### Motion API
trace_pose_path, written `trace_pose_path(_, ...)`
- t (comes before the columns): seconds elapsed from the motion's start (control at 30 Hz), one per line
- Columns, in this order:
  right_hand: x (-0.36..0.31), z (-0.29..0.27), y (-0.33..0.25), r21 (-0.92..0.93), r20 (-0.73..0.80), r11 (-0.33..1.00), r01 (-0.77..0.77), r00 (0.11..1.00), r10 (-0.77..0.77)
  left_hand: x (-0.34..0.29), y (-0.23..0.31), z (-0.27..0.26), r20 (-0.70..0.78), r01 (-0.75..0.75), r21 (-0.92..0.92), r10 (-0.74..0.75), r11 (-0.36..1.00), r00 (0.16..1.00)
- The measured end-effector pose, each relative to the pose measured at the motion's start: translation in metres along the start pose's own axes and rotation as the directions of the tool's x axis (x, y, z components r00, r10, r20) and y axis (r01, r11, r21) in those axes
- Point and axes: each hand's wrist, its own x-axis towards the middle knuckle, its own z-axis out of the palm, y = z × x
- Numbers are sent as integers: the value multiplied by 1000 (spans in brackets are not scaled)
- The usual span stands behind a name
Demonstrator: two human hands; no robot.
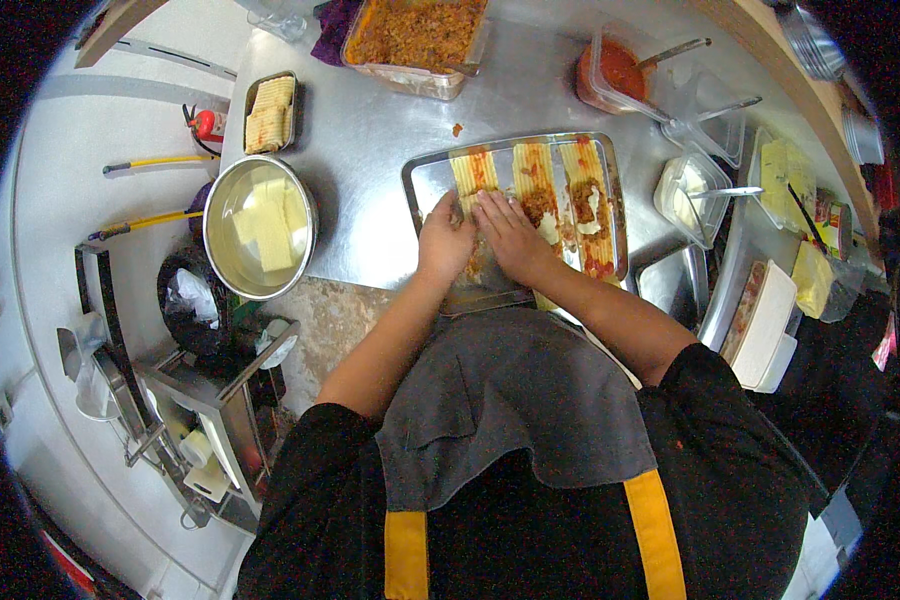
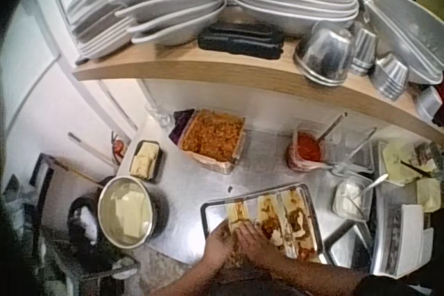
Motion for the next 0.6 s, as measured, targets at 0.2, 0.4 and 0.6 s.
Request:
trace_pose_path(0.2,12,6,5,-27,-42,1000,-12,999,11,2,-15,16,112,-459,515,474,724,873)
trace_pose_path(0.4,26,14,7,-17,24,997,-77,997,78,15,-27,20,173,-458,625,459,632,871)
trace_pose_path(0.6,31,-20,5,187,222,978,-91,974,48,4,-18,8,202,-384,535,327,752,923)
